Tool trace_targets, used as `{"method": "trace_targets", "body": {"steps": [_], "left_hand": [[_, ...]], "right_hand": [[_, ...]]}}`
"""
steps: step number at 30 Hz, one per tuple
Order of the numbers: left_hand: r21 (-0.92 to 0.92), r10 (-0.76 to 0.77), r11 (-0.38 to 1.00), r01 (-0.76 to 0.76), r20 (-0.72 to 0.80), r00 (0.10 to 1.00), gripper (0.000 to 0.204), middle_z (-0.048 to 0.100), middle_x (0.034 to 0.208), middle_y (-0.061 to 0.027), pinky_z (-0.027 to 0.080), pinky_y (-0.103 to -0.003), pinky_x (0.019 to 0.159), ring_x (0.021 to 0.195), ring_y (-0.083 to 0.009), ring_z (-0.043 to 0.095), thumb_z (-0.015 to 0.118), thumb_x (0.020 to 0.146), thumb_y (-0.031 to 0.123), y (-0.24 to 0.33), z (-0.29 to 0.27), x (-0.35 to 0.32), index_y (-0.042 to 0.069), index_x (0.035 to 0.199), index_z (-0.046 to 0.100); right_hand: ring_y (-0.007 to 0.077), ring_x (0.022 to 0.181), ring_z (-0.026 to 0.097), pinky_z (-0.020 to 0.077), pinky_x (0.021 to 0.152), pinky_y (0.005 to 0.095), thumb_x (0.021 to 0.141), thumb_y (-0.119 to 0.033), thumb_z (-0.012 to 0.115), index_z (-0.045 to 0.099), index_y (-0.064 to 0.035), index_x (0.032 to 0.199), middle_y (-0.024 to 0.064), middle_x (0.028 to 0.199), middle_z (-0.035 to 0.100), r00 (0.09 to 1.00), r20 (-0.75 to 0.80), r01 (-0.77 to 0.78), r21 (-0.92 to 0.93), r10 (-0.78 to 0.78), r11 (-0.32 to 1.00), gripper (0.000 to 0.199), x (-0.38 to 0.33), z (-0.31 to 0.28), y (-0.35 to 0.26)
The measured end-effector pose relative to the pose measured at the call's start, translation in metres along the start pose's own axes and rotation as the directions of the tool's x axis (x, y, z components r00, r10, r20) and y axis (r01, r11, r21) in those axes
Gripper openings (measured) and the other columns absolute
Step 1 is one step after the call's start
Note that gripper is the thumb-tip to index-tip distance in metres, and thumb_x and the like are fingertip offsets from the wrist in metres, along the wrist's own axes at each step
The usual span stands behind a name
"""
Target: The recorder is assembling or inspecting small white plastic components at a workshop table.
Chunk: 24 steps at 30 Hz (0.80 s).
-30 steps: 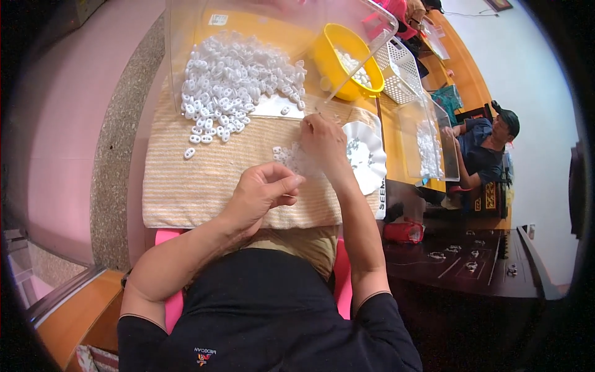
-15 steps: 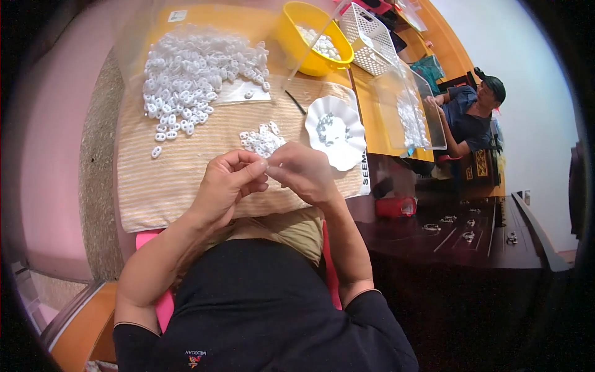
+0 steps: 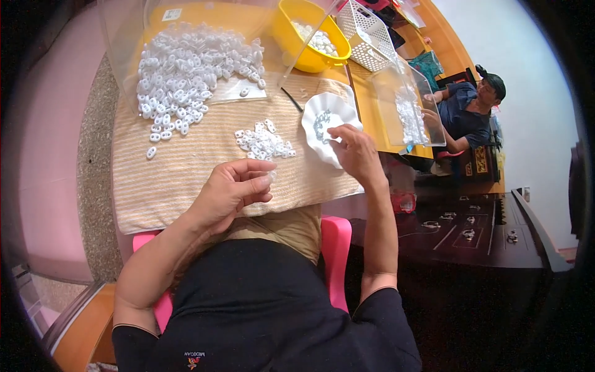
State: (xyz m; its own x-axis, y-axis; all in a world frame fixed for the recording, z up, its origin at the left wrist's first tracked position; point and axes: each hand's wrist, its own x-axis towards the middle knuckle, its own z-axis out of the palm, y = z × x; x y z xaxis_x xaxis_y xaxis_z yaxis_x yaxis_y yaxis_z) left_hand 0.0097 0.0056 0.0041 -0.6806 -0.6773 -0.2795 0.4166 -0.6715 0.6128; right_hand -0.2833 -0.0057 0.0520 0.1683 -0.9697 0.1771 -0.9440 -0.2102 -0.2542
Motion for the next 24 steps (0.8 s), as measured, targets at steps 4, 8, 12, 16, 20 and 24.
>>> {"method": "trace_targets", "body": {"steps": [4,8,12,16,20,24], "left_hand": [[0.008,-0.015,1.0,0.015,0.004,1.0,0.025,0.061,0.092,-0.0031,0.056,-0.028,0.077,0.079,-0.0111,0.061,0.065,0.088,0.005,-0.003,-0.002,0.001,0.002,0.112,0.059],[-0.003,-0.017,1.0,0.017,0.01,1.0,0.024,0.061,0.091,-0.0031,0.056,-0.028,0.078,0.08,-0.0113,0.061,0.065,0.088,0.005,-0.005,-0.004,0.001,0.002,0.112,0.059],[-0.006,-0.024,1.0,0.024,-0.002,1.0,0.021,0.062,0.09,-0.0029,0.057,-0.029,0.078,0.081,-0.0114,0.062,0.065,0.088,0.005,-0.004,-0.004,0.001,0.003,0.109,0.059],[-0.012,-0.022,1.0,0.022,0.002,1.0,0.019,0.062,0.09,-0.0034,0.057,-0.029,0.078,0.082,-0.0119,0.063,0.065,0.088,0.005,-0.004,-0.005,0.002,0.003,0.106,0.059],[-0.006,-0.034,0.999,0.034,-0.018,0.999,0.018,0.063,0.09,-0.0044,0.057,-0.03,0.078,0.083,-0.0128,0.064,0.065,0.088,0.005,-0.002,-0.002,0.0,0.003,0.105,0.058],[-0.013,-0.028,1.0,0.028,-0.053,0.998,0.018,0.063,0.09,-0.006,0.057,-0.03,0.078,0.082,-0.0142,0.065,0.064,0.088,0.005,-0.003,-0.001,0.001,0.002,0.104,0.058]], "right_hand": [[0.0303,0.088,0.064,0.0506,0.08,0.0379,0.08,-0.006,0.062,0.068,-0.0054,0.099,0.0121,0.095,0.068,0.997,0.079,0.001,-0.197,0.015,0.98,0.02,0.007,-0.001,0.022],[0.0301,0.09,0.061,0.0477,0.084,0.0382,0.078,-0.007,0.064,0.068,-0.0067,0.098,0.0101,0.095,0.068,0.984,0.177,0.06,-0.309,-0.004,0.949,0.021,0.016,0.004,0.032],[0.0303,0.087,0.061,0.0484,0.081,0.0385,0.078,-0.007,0.062,0.069,-0.0057,0.095,0.0101,0.091,0.069,0.974,0.223,0.109,-0.318,-0.037,0.942,0.018,0.025,0.011,0.04],[0.0318,0.085,0.061,0.0487,0.079,0.04,0.08,-0.008,0.058,0.07,-0.0041,0.09,0.0125,0.087,0.068,0.956,0.294,0.111,-0.337,-0.007,0.935,0.016,0.032,0.013,0.043],[0.0342,0.082,0.063,0.0497,0.078,0.0406,0.08,-0.008,0.056,0.07,-0.0029,0.087,0.0159,0.084,0.067,0.932,0.353,0.051,-0.351,0.082,0.935,0.017,0.036,0.015,0.045],[0.0347,0.08,0.064,0.0505,0.077,0.0402,0.078,-0.008,0.057,0.07,-0.0017,0.086,0.0168,0.082,0.066,0.943,0.317,0.002,-0.317,0.104,0.949,0.016,0.031,0.015,0.039]]}}
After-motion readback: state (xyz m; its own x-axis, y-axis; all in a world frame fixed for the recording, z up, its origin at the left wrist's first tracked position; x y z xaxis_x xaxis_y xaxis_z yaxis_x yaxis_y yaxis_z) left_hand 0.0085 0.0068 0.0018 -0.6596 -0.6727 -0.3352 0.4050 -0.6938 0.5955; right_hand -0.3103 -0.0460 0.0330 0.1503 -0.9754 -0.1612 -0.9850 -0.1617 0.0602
